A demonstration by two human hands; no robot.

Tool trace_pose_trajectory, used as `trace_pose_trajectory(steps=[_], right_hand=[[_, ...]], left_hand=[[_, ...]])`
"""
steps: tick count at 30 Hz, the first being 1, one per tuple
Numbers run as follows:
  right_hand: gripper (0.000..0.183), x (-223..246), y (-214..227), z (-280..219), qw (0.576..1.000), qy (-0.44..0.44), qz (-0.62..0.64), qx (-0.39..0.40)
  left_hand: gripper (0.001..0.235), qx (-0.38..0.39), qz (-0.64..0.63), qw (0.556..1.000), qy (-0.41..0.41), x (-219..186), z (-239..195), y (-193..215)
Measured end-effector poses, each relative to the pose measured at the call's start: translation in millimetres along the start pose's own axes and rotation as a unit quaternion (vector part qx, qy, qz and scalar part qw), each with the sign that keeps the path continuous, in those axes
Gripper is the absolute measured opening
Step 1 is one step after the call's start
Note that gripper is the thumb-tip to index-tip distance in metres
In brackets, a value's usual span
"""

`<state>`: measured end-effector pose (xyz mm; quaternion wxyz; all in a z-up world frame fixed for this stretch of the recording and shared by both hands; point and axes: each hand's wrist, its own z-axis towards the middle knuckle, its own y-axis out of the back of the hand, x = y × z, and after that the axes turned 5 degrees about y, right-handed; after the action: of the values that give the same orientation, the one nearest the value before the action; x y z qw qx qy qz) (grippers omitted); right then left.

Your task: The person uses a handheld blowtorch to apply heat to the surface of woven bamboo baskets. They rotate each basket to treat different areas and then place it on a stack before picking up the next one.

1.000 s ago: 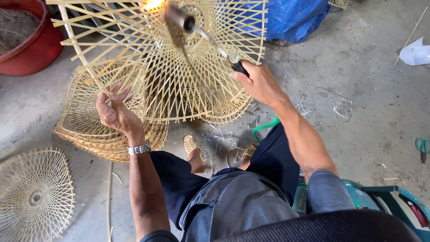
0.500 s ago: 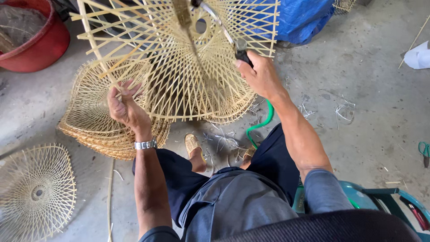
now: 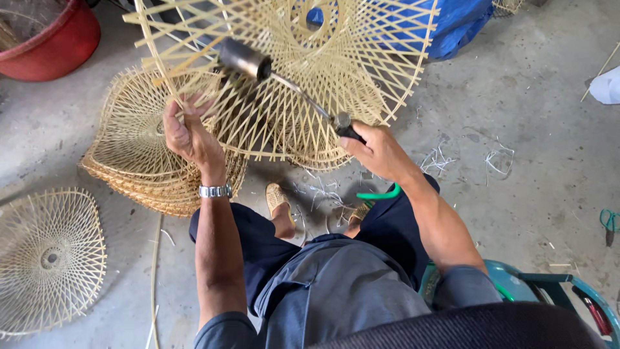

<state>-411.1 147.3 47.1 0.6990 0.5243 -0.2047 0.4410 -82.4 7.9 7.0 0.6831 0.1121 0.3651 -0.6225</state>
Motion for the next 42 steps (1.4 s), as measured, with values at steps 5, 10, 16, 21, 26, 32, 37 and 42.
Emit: trace_pose_trajectory(steps=[5,10,16,21,26,32,37,42], right_hand=[[0.026,-15,-18,-21,0.998,-0.047,0.033,-0.024],[0.025,-19,-25,-46,0.998,-0.035,0.052,0.03],[0.021,-26,-41,-67,0.991,-0.105,0.075,0.023],[0.025,-29,-46,-92,0.994,-0.1,0.038,0.015],[0.026,-35,-42,-106,0.985,-0.162,0.053,-0.025],[0.026,-46,-38,-101,0.984,-0.154,0.022,-0.081],[0.023,-49,-28,-119,0.984,-0.166,0.016,-0.066],[0.025,-53,-33,-130,0.956,-0.251,0.073,-0.136]], left_hand=[[0.022,0.003,0.036,0.998,-0.05,5,7,0],[0.022,-0.013,0.057,0.997,-0.052,9,24,1],[0.023,-0.021,0.028,0.995,-0.097,16,46,-2],[0.025,-0.023,0.033,0.993,-0.11,9,68,-3],[0.029,-0.039,0.023,0.989,-0.14,4,86,-3],[0.029,-0.036,0.017,0.985,-0.169,2,94,2],[0.032,-0.045,0.041,0.991,-0.12,-2,96,19],[0.029,-0.029,0.06,0.989,-0.135,-2,96,29]])
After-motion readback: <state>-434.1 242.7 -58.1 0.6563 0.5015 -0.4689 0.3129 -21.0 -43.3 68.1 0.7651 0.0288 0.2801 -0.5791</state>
